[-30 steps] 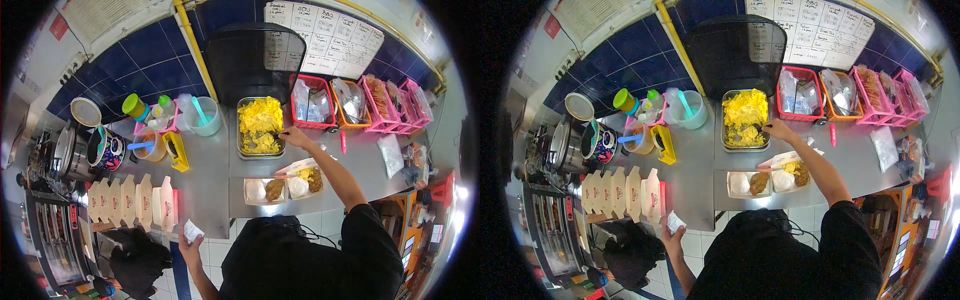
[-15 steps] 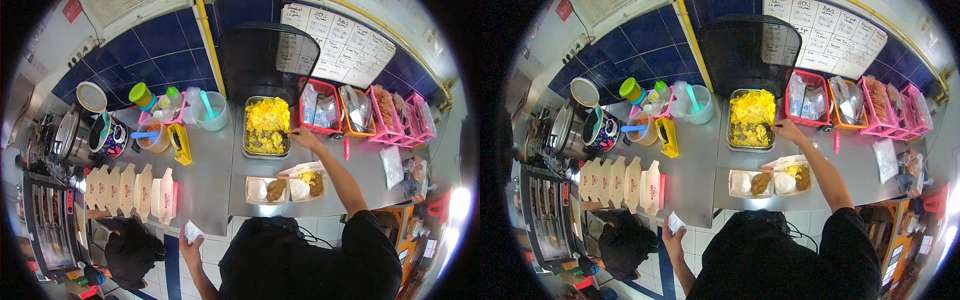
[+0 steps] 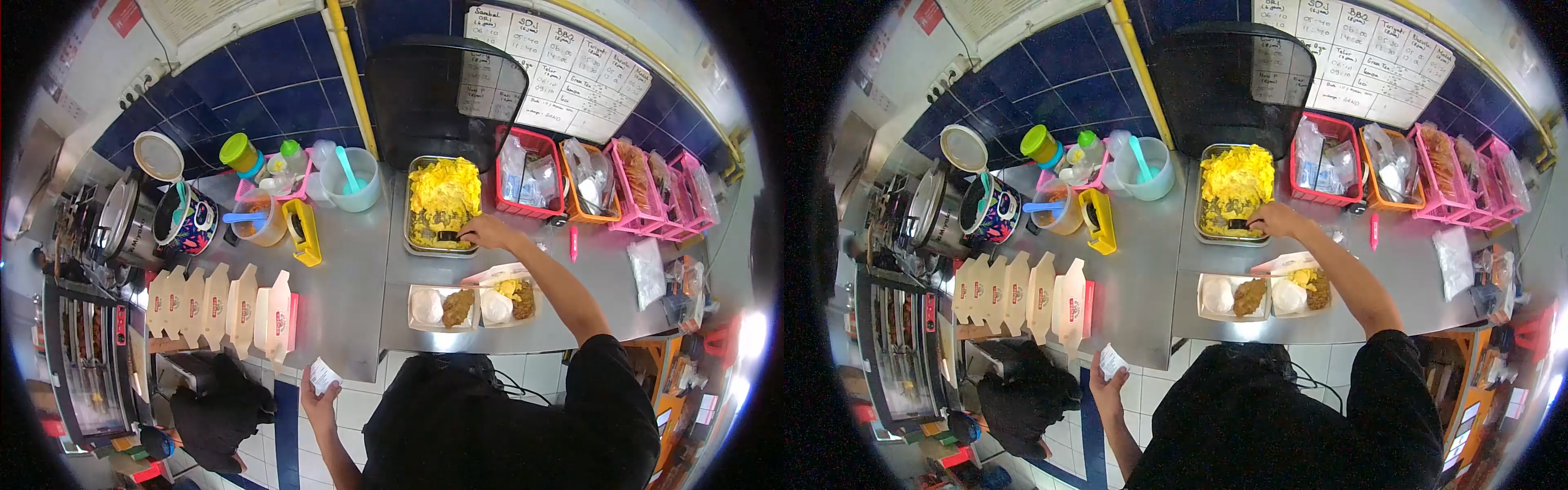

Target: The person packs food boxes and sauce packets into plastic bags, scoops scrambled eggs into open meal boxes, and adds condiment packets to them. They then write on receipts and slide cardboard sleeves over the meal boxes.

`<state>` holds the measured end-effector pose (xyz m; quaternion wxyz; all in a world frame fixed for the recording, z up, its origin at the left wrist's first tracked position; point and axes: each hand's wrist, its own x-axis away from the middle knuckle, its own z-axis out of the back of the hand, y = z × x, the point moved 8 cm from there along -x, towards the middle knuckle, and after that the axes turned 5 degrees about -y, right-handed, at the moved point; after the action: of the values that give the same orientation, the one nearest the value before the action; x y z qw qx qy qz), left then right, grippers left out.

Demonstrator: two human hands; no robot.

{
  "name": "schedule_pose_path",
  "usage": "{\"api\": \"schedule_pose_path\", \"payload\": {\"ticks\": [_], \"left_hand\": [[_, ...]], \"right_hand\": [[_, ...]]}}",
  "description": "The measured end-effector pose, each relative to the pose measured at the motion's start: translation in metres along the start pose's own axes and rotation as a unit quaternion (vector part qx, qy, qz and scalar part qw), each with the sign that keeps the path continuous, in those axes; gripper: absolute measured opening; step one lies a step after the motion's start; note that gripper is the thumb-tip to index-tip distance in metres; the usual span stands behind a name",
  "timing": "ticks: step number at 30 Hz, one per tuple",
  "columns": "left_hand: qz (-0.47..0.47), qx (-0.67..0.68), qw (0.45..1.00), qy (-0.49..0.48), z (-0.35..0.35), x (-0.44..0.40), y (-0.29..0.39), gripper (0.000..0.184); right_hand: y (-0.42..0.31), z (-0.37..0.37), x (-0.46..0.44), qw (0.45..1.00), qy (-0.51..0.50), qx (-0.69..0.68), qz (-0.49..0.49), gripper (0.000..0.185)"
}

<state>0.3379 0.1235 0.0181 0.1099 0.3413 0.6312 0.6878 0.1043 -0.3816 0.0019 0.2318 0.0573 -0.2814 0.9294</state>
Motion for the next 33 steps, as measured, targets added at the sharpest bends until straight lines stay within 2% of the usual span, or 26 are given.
{"api": "schedule_pose_path", "payload": {"ticks": [8,10,12,14,16,17,18,20,21,23,24,25,26,27,28,30,31,32,33], "left_hand": [[0.014,-0.02,1.0,-0.001,0.002,0.004,-0.005,0.075],[0.009,-0.019,1.0,-0.007,0.001,0.002,-0.007,0.075],[0.013,0.006,1.0,-0.003,0.0,0.002,-0.01,0.076],[0.012,0.004,1.0,-0.002,0.0,0.002,-0.009,0.076],[0.013,0.0,1.0,-0.004,0.0,0.004,-0.006,0.076],[0.012,0.0,1.0,-0.003,0.002,0.004,-0.006,0.076],[0.012,0.002,1.0,0.001,0.003,0.004,-0.007,0.076],[0.014,0.002,1.0,0.003,0.004,0.004,-0.007,0.077],[0.016,-0.001,1.0,0.0,0.003,0.003,-0.006,0.076],[0.021,-0.004,1.0,-0.003,0.001,0.001,-0.005,0.076],[0.021,-0.009,1.0,-0.007,-0.002,-0.001,-0.005,0.075],[0.022,-0.014,1.0,-0.011,-0.005,-0.004,-0.006,0.074],[0.029,-0.018,0.999,-0.012,-0.006,-0.007,-0.009,0.074],[0.022,-0.023,0.999,-0.028,-0.012,-0.014,-0.011,0.073],[0.016,-0.028,0.999,-0.042,-0.018,-0.02,-0.014,0.072],[0.011,-0.035,0.996,-0.079,-0.04,-0.034,-0.015,0.07],[-0.045,-0.053,0.992,-0.105,-0.048,-0.05,-0.028,0.07],[-0.101,-0.071,0.983,-0.134,-0.058,-0.062,-0.037,0.069],[-0.088,-0.084,0.982,-0.146,-0.075,-0.065,-0.033,0.072]], "right_hand": [[-0.023,-0.017,-0.017,0.991,-0.075,0.114,-0.019,0.023],[-0.022,-0.014,-0.025,0.992,-0.076,0.099,-0.017,0.022],[-0.01,-0.024,-0.038,0.989,-0.144,0.044,-0.004,0.023],[0.004,-0.004,-0.043,0.992,-0.128,0.004,0.01,0.028],[0.029,-0.002,-0.049,0.986,-0.153,-0.065,-0.001,0.034],[0.045,-0.006,-0.047,0.981,-0.154,-0.104,-0.057,0.037],[0.044,-0.003,-0.043,0.981,-0.153,-0.103,-0.056,0.037],[0.063,-0.011,-0.021,0.93,-0.146,-0.26,-0.213,0.035],[0.067,-0.014,-0.013,0.93,-0.145,-0.26,-0.214,0.035],[0.073,-0.021,0.0,0.836,-0.08,-0.501,-0.21,0.022],[0.07,-0.02,0.004,0.834,-0.08,-0.502,-0.213,0.022],[0.068,-0.015,0.01,0.806,-0.037,-0.554,-0.204,0.015],[0.067,-0.014,0.019,0.773,0.006,-0.603,-0.197,0.015],[0.06,-0.008,0.024,0.754,0.021,-0.633,-0.176,0.025],[0.056,-0.003,0.031,0.749,0.016,-0.636,-0.183,0.025],[0.04,0.012,0.047,0.674,0.075,-0.724,-0.125,0.024],[0.027,0.013,0.063,0.668,0.071,-0.729,-0.134,0.024],[0.007,0.025,0.079,0.65,0.091,-0.75,-0.079,0.023],[-0.008,0.038,0.096,0.631,0.116,-0.767,-0.023,0.022]]}}
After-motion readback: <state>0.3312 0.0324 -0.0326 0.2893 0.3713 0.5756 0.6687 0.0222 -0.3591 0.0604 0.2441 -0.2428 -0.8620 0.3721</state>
